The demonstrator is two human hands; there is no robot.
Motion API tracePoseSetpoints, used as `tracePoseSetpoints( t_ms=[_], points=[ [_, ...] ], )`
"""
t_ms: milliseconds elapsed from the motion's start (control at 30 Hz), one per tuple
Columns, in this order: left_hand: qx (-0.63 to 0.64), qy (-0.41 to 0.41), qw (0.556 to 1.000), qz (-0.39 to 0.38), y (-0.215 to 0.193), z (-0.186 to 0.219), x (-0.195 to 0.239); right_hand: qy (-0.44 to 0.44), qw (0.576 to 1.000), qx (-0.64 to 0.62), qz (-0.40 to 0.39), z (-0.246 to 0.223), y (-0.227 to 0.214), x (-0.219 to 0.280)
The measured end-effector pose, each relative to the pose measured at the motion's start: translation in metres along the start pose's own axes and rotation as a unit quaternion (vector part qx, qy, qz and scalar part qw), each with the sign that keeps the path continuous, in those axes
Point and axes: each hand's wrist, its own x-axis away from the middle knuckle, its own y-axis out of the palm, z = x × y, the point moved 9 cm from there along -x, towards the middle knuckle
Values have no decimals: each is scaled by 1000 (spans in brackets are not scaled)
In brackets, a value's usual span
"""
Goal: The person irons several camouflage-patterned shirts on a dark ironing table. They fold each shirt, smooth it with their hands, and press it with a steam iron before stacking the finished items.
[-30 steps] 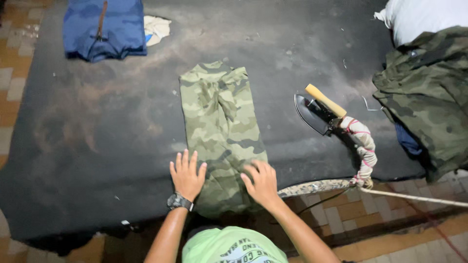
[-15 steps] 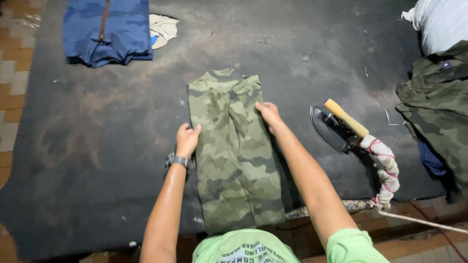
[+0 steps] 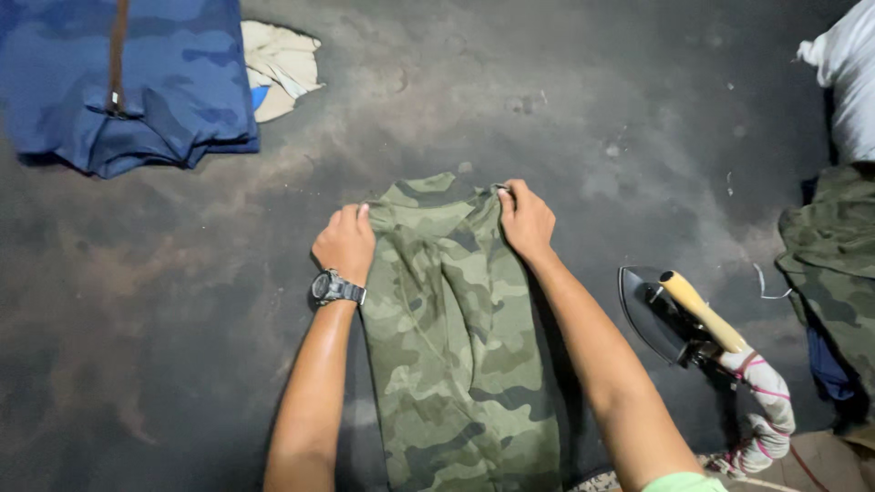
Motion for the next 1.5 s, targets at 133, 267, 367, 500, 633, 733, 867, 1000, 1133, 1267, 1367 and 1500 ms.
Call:
tracePoseSetpoints(
  t_ms=[133,267,367,500,633,733,867,1000,1133,1267,1367,1500],
  points=[
    [8,-20,999,28,-22,12,9,14,1000,2,3,-25,-16,6],
    [52,52,995,-68,-34,55,47,-36,996,68,36,-62,-39,45],
    [-5,145,980,-136,-31,97,63,-120,975,158,-102,-98,-2,66],
    [-42,148,960,-236,-21,106,72,-57,966,133,-216,-86,11,69],
    [1,174,973,-154,-74,92,148,-118,971,106,-177,-79,-29,150],
    [30,153,986,-66,-134,66,263,-182,974,73,-114,-59,-86,280],
    [60,7,998,-16,-180,19,438,-123,992,-26,-18,9,-154,459],
    [164,-166,972,-29,-151,-34,552,41,994,-99,-22,105,-152,566],
    [473,-224,850,-54,-67,-68,579,218,926,-273,-147,176,-67,588],
    [345,-227,906,-95,-33,-91,591,252,852,-367,-275,180,-6,581],
    [405,-258,869,-117,-39,-98,615,54,883,-394,-248,154,-25,577],
    [369,-284,877,-118,-75,-94,647,105,817,-493,-281,156,-42,622]
  ],
)
